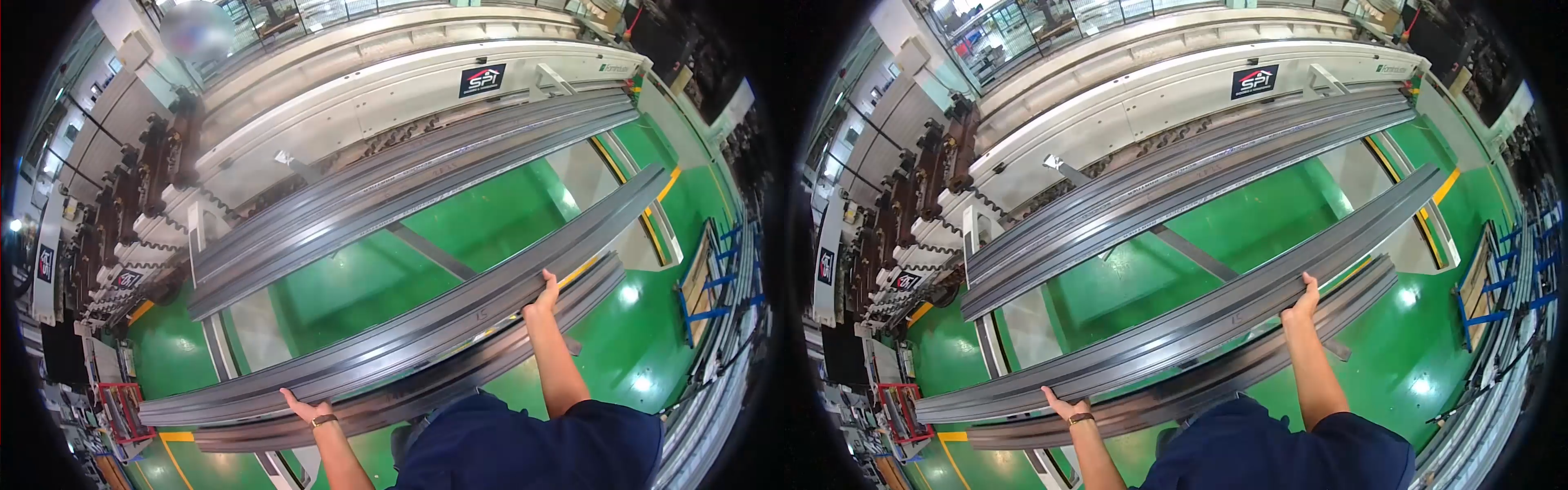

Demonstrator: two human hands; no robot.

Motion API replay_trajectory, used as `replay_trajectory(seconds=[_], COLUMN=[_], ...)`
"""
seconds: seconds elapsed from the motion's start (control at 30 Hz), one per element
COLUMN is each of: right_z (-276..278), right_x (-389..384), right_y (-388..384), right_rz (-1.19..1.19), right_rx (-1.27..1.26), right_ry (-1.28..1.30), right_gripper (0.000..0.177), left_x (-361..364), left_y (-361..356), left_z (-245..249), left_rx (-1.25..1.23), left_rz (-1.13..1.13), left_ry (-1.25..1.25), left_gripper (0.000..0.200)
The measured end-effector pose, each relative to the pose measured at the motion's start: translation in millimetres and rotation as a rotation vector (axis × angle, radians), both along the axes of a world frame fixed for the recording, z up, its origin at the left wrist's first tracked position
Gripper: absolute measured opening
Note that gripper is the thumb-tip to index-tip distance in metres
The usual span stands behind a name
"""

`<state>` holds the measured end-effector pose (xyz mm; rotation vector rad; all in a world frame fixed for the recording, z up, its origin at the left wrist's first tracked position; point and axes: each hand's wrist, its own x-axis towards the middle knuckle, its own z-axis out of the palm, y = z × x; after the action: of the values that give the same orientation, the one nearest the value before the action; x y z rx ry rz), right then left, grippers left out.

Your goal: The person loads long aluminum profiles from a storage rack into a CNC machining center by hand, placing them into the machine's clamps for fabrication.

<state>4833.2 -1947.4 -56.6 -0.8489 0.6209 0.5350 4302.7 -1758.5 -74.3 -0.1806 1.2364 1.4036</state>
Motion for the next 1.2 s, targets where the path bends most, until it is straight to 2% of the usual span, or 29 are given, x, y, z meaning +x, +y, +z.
replay_trajectory(seconds=[0.13,0.33,0.47,0.67,0.77,0.87,1.0,1.1,1.2], right_z=[-56,-107,-132,-137,-153,-153,-140,-102,-89], right_x=[5,10,15,5,6,8,18,8,-11], right_y=[37,65,63,61,47,38,20,7,3], right_rz=[0.045,0.054,0.052,0.027,0.152,0.278,0.573,1.146,1.200], right_rx=[-0.024,-0.027,-0.067,-0.153,-0.031,-0.146,-0.295,-0.644,-0.669], right_ry=[0.076,0.102,0.115,0.121,0.150,0.206,0.318,0.230,0.039], right_gripper=[0.038,0.038,0.039,0.046,0.053,0.059,0.070,0.072,0.063], left_x=[-22,6,8,-7,1,7,20,15,9], left_y=[56,91,85,73,69,69,62,56,52], left_z=[-75,-103,-121,-158,-149,-137,-129,-153,-163], left_rx=[0.037,-0.138,-0.140,-0.046,-0.020,-0.084,-0.081,-0.068,-0.160], left_rz=[-0.073,-0.083,-0.095,-0.074,-0.048,-0.040,-0.028,-0.029,-0.032], left_ry=[-0.044,0.125,0.178,0.064,0.021,0.091,0.144,0.089,0.160], left_gripper=[0.062,0.070,0.071,0.072,0.076,0.079,0.083,0.089,0.090])
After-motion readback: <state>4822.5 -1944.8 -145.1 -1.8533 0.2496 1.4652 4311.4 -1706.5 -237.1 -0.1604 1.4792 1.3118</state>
